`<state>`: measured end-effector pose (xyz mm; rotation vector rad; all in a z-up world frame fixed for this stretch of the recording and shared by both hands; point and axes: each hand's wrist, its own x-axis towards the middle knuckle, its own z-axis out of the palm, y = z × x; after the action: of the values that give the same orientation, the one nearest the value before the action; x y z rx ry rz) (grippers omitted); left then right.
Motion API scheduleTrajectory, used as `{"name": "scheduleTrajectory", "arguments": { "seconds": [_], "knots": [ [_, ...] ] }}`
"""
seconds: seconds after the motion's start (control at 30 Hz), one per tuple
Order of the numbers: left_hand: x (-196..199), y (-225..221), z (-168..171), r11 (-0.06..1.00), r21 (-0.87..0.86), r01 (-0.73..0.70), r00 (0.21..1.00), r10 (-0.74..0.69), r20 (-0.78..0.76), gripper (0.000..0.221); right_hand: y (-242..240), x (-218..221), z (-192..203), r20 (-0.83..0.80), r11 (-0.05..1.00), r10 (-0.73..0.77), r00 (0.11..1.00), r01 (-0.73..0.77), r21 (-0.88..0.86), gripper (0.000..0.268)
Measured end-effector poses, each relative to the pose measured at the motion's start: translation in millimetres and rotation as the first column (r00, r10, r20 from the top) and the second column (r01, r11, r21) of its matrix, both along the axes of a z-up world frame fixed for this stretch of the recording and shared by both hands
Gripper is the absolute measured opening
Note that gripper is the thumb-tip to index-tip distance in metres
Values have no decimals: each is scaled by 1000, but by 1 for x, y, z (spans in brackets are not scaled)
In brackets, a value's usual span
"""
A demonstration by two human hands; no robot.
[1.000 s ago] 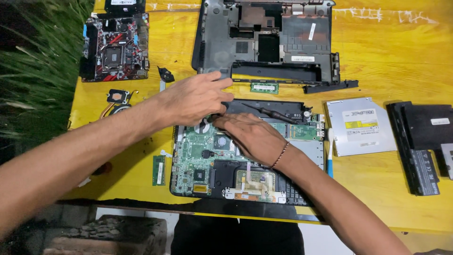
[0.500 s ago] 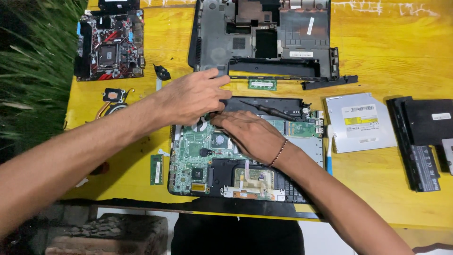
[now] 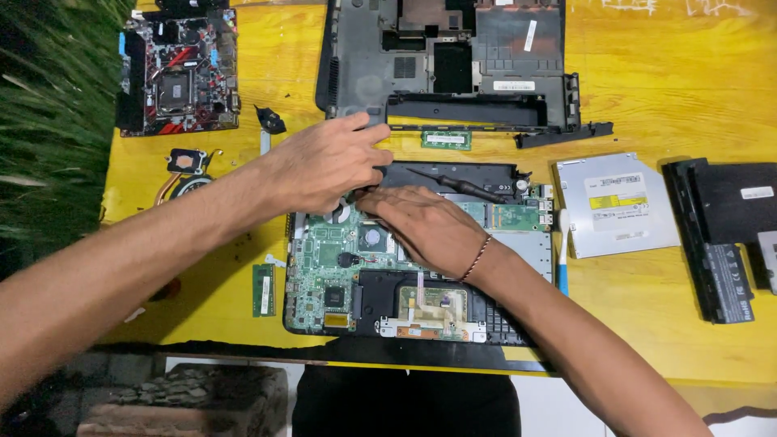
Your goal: Disassembling a laptop to remove the motherboard and other internal components like the cooling fan and keyboard.
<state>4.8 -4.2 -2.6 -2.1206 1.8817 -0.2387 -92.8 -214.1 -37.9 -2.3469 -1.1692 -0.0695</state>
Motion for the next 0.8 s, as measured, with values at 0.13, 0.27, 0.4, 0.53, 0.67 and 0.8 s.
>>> {"name": "scheduleTrajectory", "arguments": {
  "seconds": [0.13, 0.27, 0.4, 0.53, 0.67, 0.8],
  "knots": [
    [4, 2, -8, 1000, -18, -1, 1000, 1, -30, 15, 0, 0, -1, -20, 1000, -5, 1000, 4, -5, 31],
    [2, 1, -1, 999, 41, -15, 1000, 16, -21, 22, -1, 0, -4, 15, 1000, -7, 1000, 7, 0, 31],
    [-2, 1, 7, 999, 23, -23, 997, 24, -71, 22, -1, 1, -5, 21, 1000, -1, 1000, 1, 0, 29],
    [3, 6, -14, 1000, -23, 17, 999, -18, -42, 19, 0, 1, -2, 22, 1000, 4, 1000, -4, 15, 28],
    [4, 7, -13, 987, -128, 96, 995, -96, 10, 10, 0, 0, 1, 19, 1000, -6, 1000, 6, 0, 26],
    [-4, 1, -1, 981, -154, 118, 993, -111, 48, 7, 0, -1, 3, 26, 1000, -14, 1000, 14, 8, 25]
  ]
}}
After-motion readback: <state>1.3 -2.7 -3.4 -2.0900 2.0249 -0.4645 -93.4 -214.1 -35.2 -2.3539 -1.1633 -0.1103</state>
